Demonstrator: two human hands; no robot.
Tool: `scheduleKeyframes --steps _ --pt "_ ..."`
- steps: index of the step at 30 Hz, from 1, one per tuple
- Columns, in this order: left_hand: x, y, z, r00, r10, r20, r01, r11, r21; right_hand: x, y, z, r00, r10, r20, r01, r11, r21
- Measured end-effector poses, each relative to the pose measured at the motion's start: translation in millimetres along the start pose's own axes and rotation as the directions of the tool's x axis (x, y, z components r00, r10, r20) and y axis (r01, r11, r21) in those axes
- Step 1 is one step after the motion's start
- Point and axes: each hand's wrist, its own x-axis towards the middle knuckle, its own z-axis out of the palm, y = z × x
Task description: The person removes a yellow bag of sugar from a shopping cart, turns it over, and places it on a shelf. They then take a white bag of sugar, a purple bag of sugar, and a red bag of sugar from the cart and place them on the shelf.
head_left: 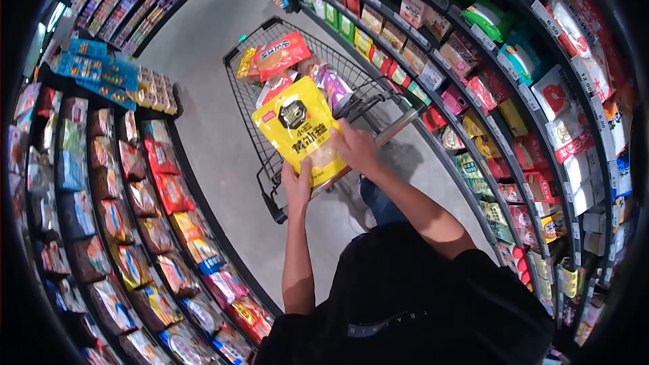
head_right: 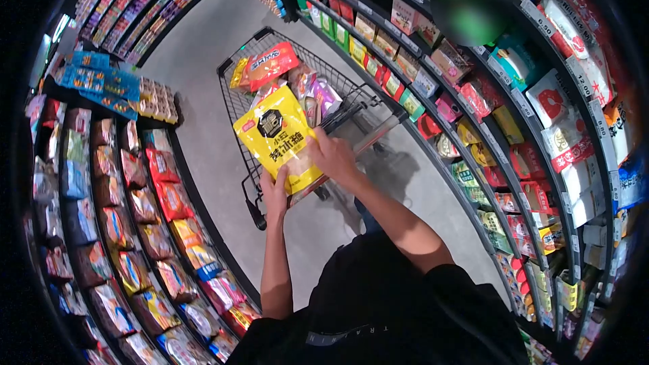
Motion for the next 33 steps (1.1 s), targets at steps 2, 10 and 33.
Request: scheduleKeyframes --steps 2,10,33 --pt "-11 0 2 1.000 0.017 -0.005 -0.017 0.999 -0.039 -10 -2 -6 1.000 -0.027 0.010 0.027 1.000 -0.012" --pt "-60 -8 8 0.999 -0.004 0.045 0.006 0.999 -0.048 -60 13 -11 0.999 0.031 -0.019 -0.034 0.991 -0.132" --pt "-125 2 26 0.992 -0.068 0.104 0.065 0.997 0.029 -125 13 -43 0.967 -0.144 -0.212 0.141 0.990 -0.031"
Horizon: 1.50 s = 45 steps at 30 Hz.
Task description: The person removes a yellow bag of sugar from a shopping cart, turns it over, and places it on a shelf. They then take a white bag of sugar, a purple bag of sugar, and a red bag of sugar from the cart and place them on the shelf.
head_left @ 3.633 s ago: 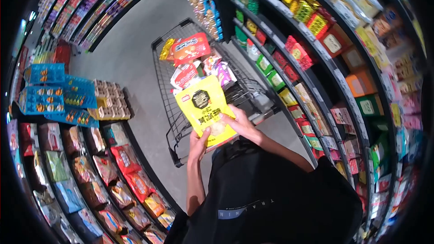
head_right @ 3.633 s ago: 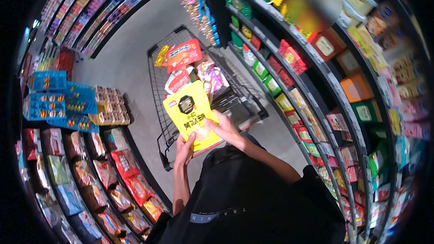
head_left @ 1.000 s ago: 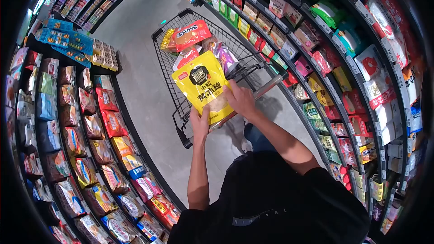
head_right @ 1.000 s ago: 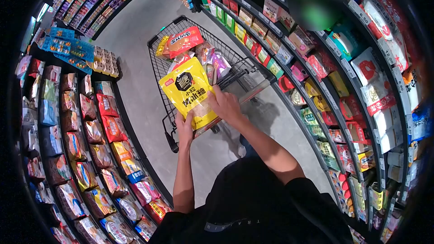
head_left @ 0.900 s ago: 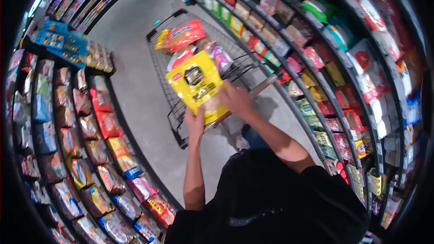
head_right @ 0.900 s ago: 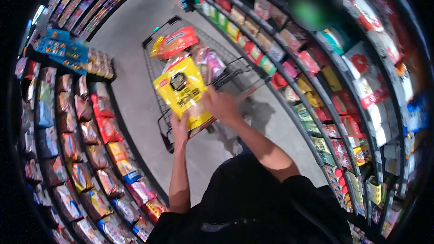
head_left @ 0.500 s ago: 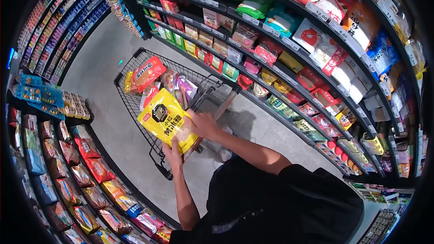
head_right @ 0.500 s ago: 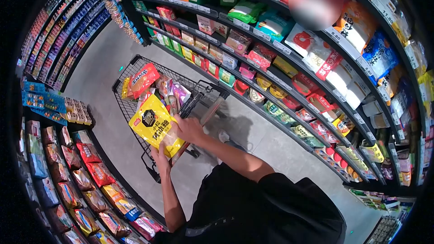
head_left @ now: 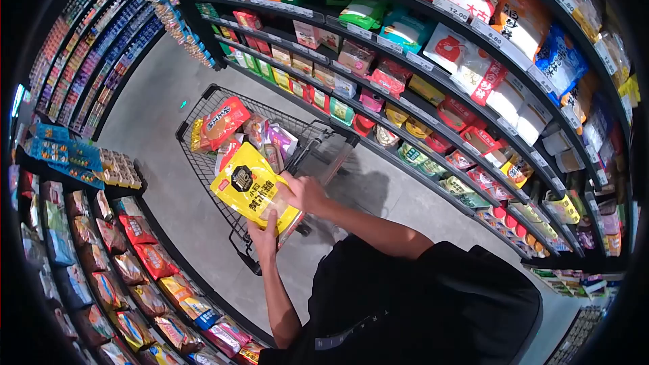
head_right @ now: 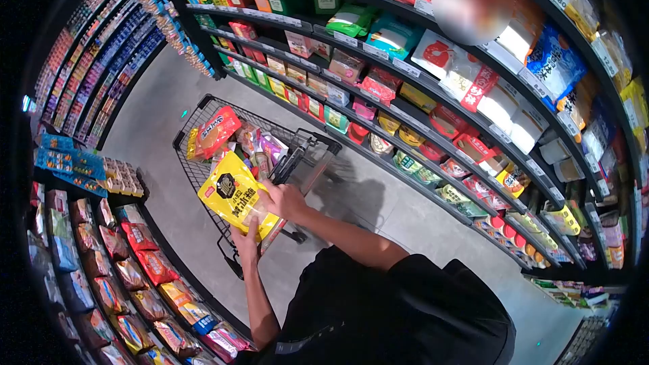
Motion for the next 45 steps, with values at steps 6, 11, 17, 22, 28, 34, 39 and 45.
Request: scheduleKeyframes --steps 6,11,17,22,28,34,39,45 --pt "-11 8 6 1.000 -0.019 0.015 0.019 1.000 0.000 -8 13 1 0.999 -0.032 0.001 0.032 0.999 -0.015" --pt "-15 -5 7 1.000 0.019 0.005 -0.019 0.999 -0.050 -10 4 -18 0.978 0.101 0.184 -0.103 0.995 0.001" --pt "-24 -2 10 0.998 0.059 -0.022 -0.061 0.993 -0.098 -12 2 -21 0.927 0.189 0.324 -0.165 0.981 -0.099" --pt "-29 -9 13 0.996 0.085 -0.026 -0.084 0.996 0.014 -22 12 -20 0.913 0.243 0.328 -0.177 0.960 -0.217" --pt "-44 -13 15 0.999 0.041 -0.006 -0.041 0.998 -0.053 -36 8 -29 0.942 0.219 0.255 -0.181 0.969 -0.166" --pt "-57 -20 19 0.999 0.038 0.019 -0.036 0.996 -0.087 -50 12 -37 0.970 0.133 0.202 -0.113 0.988 -0.109" --pt "-79 -6 26 0.999 0.029 0.021 -0.027 0.994 -0.105 -66 9 -50 0.973 0.137 0.184 -0.122 0.988 -0.090" --pt "-101 -17 34 0.999 0.042 -0.018 -0.043 0.998 -0.044 -84 15 -58 0.972 0.103 0.213 -0.087 0.993 -0.082"
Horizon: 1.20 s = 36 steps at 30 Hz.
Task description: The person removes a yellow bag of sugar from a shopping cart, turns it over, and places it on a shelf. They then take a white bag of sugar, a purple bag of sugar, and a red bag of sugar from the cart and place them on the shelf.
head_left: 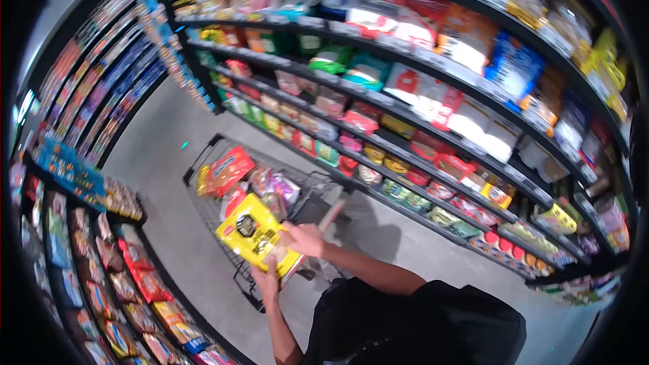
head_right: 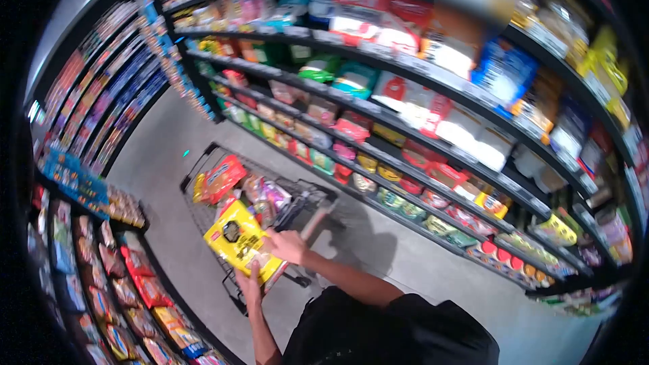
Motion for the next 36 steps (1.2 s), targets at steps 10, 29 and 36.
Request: scheduleKeyframes --steps 10,29,36 --pt "-58 -5 23 0.998 -0.038 0.040 0.043 0.992 -0.118 -55 -3 -35 1.000 0.019 -0.008 -0.018 0.994 0.107" --pt "-169 -7 70 0.980 -0.195 0.038 0.197 0.978 -0.069 -165 23 -75 0.997 -0.008 -0.073 0.009 1.000 0.018" --pt "-187 -27 64 0.990 -0.124 0.063 0.130 0.987 -0.096 -191 17 -98 0.999 0.018 -0.048 -0.016 0.999 0.033"
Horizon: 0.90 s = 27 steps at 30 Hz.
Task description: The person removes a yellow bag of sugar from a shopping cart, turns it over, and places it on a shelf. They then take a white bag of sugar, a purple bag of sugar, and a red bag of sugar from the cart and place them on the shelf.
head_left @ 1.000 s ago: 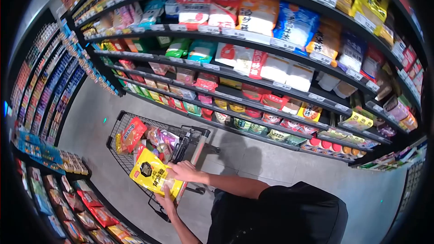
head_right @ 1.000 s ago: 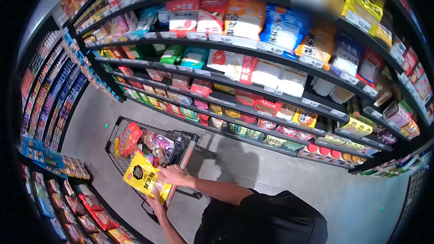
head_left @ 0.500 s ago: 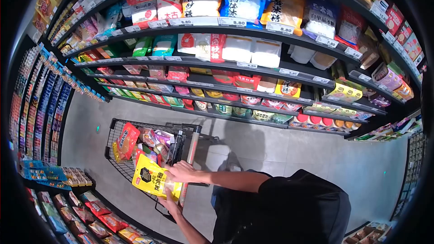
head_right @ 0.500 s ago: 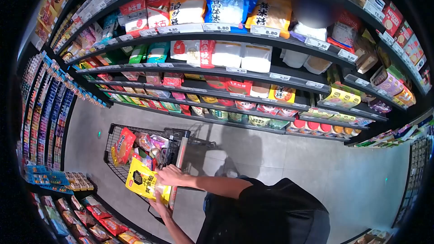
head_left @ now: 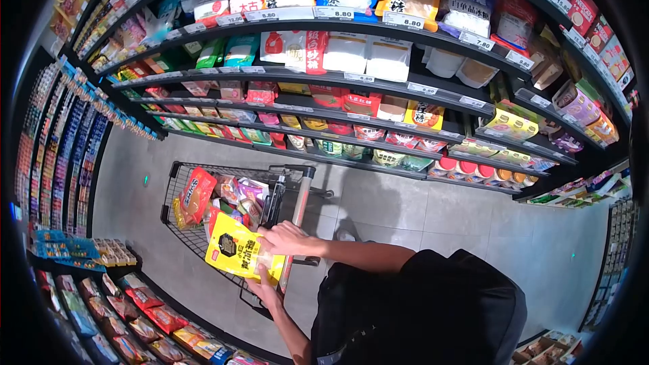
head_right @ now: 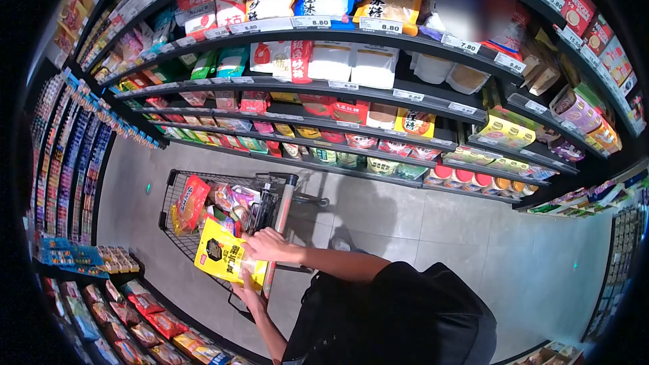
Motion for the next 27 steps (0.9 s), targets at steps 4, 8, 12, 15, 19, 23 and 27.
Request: scheduleKeyframes --steps 4,8,12,15,19,23,27 --pt "-19 16 15 1.000 -0.027 0.011 0.027 1.000 -0.007 -10 -1 1 1.000 0.029 -0.012 -0.029 1.000 -0.010" --pt "-30 10 12 0.997 -0.081 0.021 0.081 0.997 -0.008 -24 -4 -2 0.999 0.034 -0.005 -0.034 0.998 -0.051" --pt "-50 26 17 0.992 -0.127 0.024 0.126 0.992 0.028 -39 -6 -3 0.999 0.025 -0.039 -0.028 0.996 -0.084" --pt "-55 15 13 0.988 -0.153 0.039 0.152 0.988 0.015 -48 -8 -2 0.999 0.018 -0.050 -0.024 0.992 -0.123" --pt "-66 10 11 0.987 -0.134 0.085 0.133 0.991 0.008 -62 -8 -1 0.996 0.022 -0.092 -0.038 0.985 -0.170" --pt "-68 -7 7 0.989 -0.060 0.133 0.067 0.996 -0.052 -75 -9 -2 0.992 0.000 -0.123 -0.022 0.984 -0.176" --pt "-79 2 10 0.987 0.011 0.158 0.001 0.997 -0.078 -84 -14 -5 0.988 -0.009 -0.152 -0.018 0.984 -0.179"
